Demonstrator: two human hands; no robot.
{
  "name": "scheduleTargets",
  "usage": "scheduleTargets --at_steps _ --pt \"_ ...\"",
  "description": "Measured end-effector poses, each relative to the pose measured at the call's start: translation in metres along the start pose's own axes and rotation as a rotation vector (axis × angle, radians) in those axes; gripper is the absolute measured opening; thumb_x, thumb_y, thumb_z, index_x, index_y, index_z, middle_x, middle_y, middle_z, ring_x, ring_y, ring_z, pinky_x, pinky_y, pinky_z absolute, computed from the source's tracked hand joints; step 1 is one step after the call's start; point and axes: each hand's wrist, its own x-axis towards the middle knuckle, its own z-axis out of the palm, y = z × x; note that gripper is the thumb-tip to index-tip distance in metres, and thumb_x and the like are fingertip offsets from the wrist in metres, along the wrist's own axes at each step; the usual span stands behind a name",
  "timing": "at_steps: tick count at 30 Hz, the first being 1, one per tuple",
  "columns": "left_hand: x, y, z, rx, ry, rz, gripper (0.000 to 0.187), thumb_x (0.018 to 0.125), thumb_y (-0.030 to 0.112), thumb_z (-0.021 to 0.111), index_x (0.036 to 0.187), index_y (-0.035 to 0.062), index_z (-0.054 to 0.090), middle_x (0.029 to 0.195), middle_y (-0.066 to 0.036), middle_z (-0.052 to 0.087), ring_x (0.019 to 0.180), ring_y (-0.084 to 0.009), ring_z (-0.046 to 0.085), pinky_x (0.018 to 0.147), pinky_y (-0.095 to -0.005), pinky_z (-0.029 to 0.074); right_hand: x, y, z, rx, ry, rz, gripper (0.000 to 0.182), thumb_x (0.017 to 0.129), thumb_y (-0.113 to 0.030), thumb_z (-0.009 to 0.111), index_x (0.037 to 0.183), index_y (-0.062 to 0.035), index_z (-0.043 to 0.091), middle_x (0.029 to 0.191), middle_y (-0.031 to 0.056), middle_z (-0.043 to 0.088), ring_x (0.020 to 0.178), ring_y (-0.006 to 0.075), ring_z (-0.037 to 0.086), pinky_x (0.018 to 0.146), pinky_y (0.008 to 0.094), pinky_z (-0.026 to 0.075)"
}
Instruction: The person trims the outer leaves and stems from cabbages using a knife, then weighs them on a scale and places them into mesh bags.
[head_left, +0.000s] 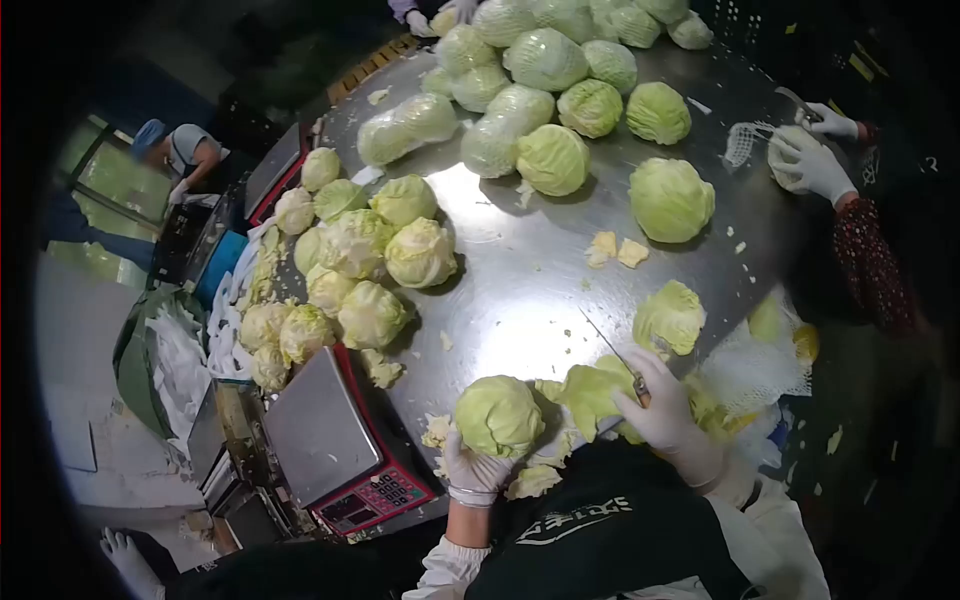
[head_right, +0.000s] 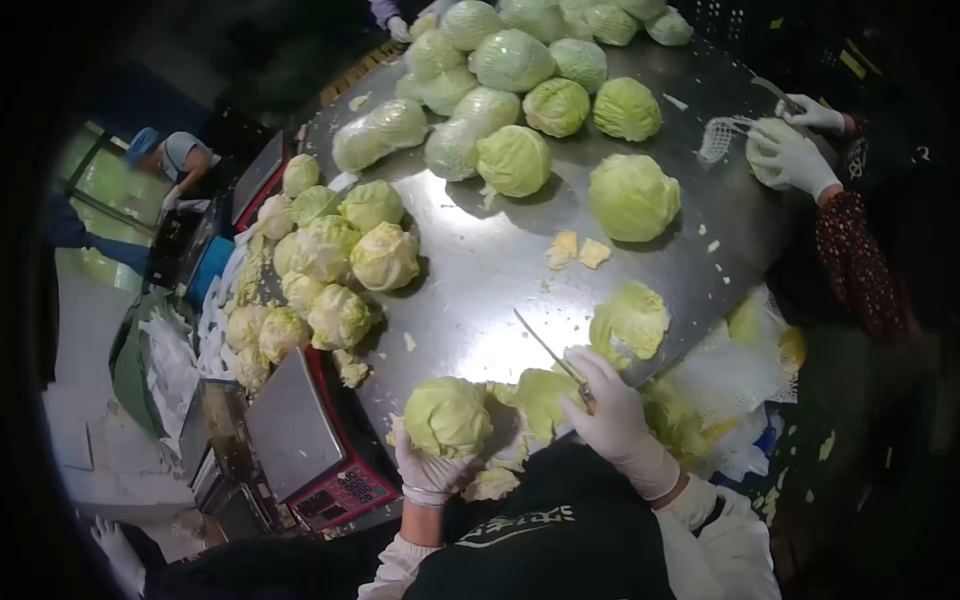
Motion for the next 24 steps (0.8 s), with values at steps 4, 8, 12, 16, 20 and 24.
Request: scheduleTargets --at_steps 4,8,12,16,20,24 --pt "0.008 0.060 0.035 -0.362 0.020 0.090 0.083 0.091 0.062 0.061 0.156 0.0157 0.036 0.157 -0.018 0.040 0.140 -0.0387 0.046 0.110 -0.0607 0.045 -0.002 -0.009 -0.003 0.009 -0.036 -0.016 0.052 0.084 -0.013 0.079 0.132 -0.0019 0.061 0.128 0.0199 0.065 0.116 0.0350 0.066 0.097 0.0387 0.054" --pt "0.029 0.178 0.050 -0.243 0.249 0.391 0.078 0.090 0.062 0.063 0.151 0.0176 0.043 0.150 -0.016 0.046 0.134 -0.0390 0.050 0.104 -0.0601 0.050 -0.008 -0.022 -0.005 0.073 -0.107 0.081 0.051 0.084 -0.011 0.077 0.132 -0.0004 0.062 0.122 0.0221 0.067 0.107 0.0357 0.069 0.091 0.0379 0.055" --pt "0.072 0.272 -0.009 -0.299 0.532 0.475 0.069 0.088 0.060 0.067 0.143 0.0206 0.052 0.149 -0.015 0.046 0.131 -0.0393 0.050 0.101 -0.0608 0.051 -0.018 -0.005 -0.003 0.057 -0.094 0.055 0.052 0.086 -0.011 0.074 0.134 0.0004 0.059 0.119 0.0217 0.066 0.103 0.0362 0.069 0.088 0.0385 0.055" --pt "0.087 0.310 -0.037 -0.209 0.516 0.704 0.067 0.087 0.047 0.071 0.143 0.0162 0.052 0.148 -0.018 0.045 0.131 -0.0413 0.047 0.109 -0.0586 0.046 -0.009 -0.005 -0.023 0.047 -0.052 0.094 0.051 0.087 -0.010 0.072 0.134 0.0000 0.057 0.112 0.0200 0.064 0.096 0.0339 0.067 0.086 0.0374 0.055" --pt "0.090 0.297 -0.009 -0.116 0.526 0.819 0.091 0.090 0.043 0.073 0.160 0.0123 0.024 0.159 -0.021 0.031 0.139 -0.0410 0.045 0.108 -0.0530 0.051 0.037 0.009 -0.064 -0.076 0.019 0.088 0.042 0.089 -0.013 0.071 0.128 -0.0033 0.061 0.113 0.0169 0.064 0.096 0.0305 0.067 0.085 0.0365 0.055" --pt "0.095 0.239 0.002 0.133 0.388 0.566 0.080 0.094 0.047 0.069 0.156 0.0134 0.033 0.154 -0.019 0.037 0.135 -0.0378 0.049 0.102 -0.0508 0.054 0.131 0.045 -0.104 -0.148 0.403 -0.010 0.047 0.089 -0.024 0.073 0.131 -0.0062 0.061 0.128 0.0154 0.062 0.106 0.0324 0.067 0.092 0.0385 0.054"
